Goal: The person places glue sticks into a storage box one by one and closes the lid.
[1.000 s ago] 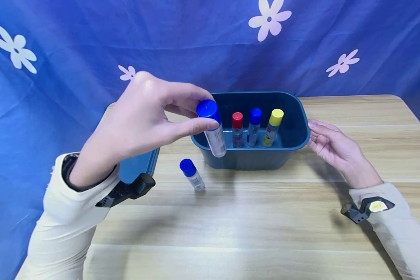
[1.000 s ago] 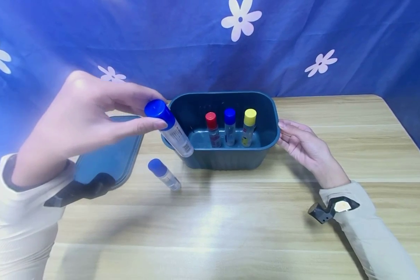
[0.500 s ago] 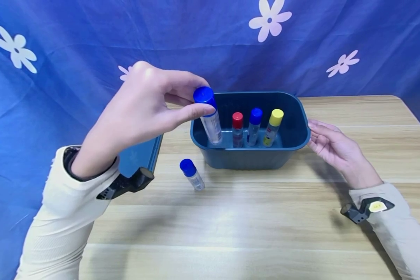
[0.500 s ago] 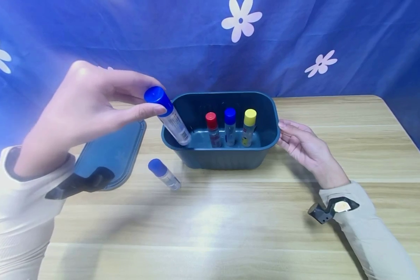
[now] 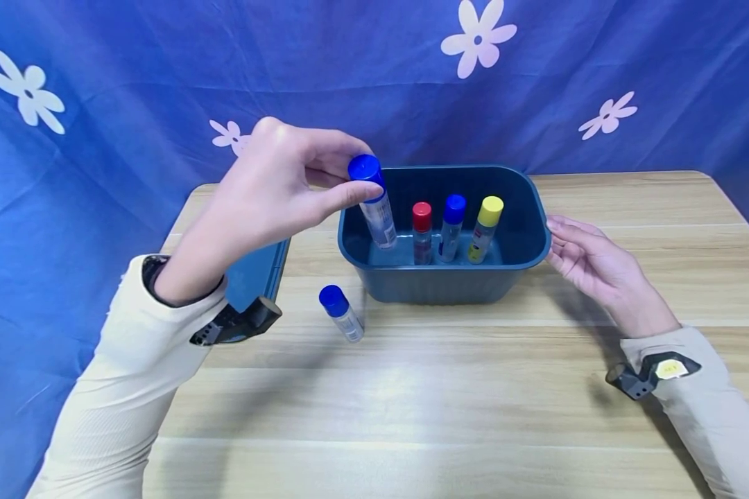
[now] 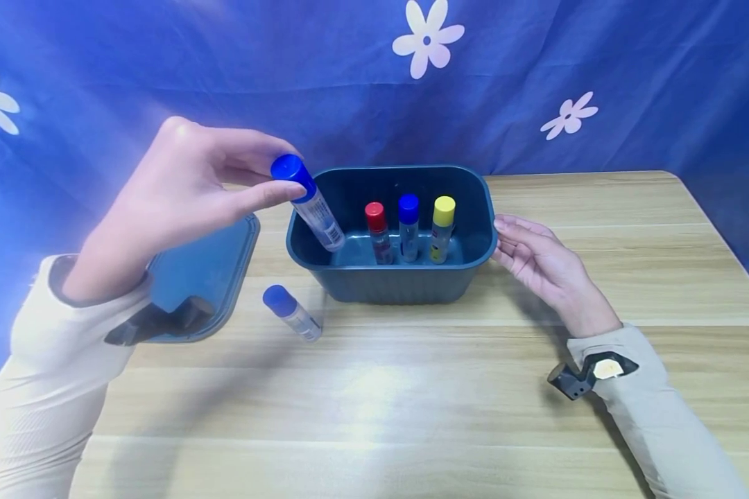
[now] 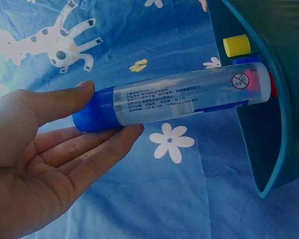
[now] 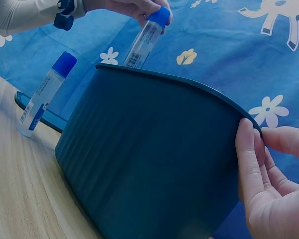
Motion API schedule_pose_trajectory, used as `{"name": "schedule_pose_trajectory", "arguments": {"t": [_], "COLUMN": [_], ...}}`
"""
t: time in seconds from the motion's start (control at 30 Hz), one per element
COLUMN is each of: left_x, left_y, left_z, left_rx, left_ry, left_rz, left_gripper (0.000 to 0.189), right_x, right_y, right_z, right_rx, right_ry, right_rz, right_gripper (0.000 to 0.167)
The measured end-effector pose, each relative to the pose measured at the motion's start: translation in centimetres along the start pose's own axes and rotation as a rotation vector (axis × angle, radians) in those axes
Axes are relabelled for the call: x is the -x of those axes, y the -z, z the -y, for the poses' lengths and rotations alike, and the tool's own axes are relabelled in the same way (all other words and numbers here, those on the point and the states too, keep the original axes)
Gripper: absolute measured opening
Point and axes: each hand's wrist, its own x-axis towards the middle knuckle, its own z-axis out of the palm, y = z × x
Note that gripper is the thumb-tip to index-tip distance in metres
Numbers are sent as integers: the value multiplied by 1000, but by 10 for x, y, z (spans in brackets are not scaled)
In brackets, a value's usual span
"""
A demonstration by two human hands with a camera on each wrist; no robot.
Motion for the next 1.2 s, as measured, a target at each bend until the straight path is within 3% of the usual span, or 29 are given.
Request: {"name": "schedule_pose_trajectory", "arguments": {"t": [0.37,1.2], "left_x": [-2,-8], "left_y": [3,-22], "left_z": [-13,3], "left_rx": [-3,106], "left_ry": [36,53], "left_rz": [7,62], "left_gripper": [26,28], "right_x": [0,-1], "right_y": [2,4], "right_z": [-1,-2], "right_rx": [12,13], "right_ry": [11,20], "right_rz": [-8,7], "right_gripper": [26,29]}}
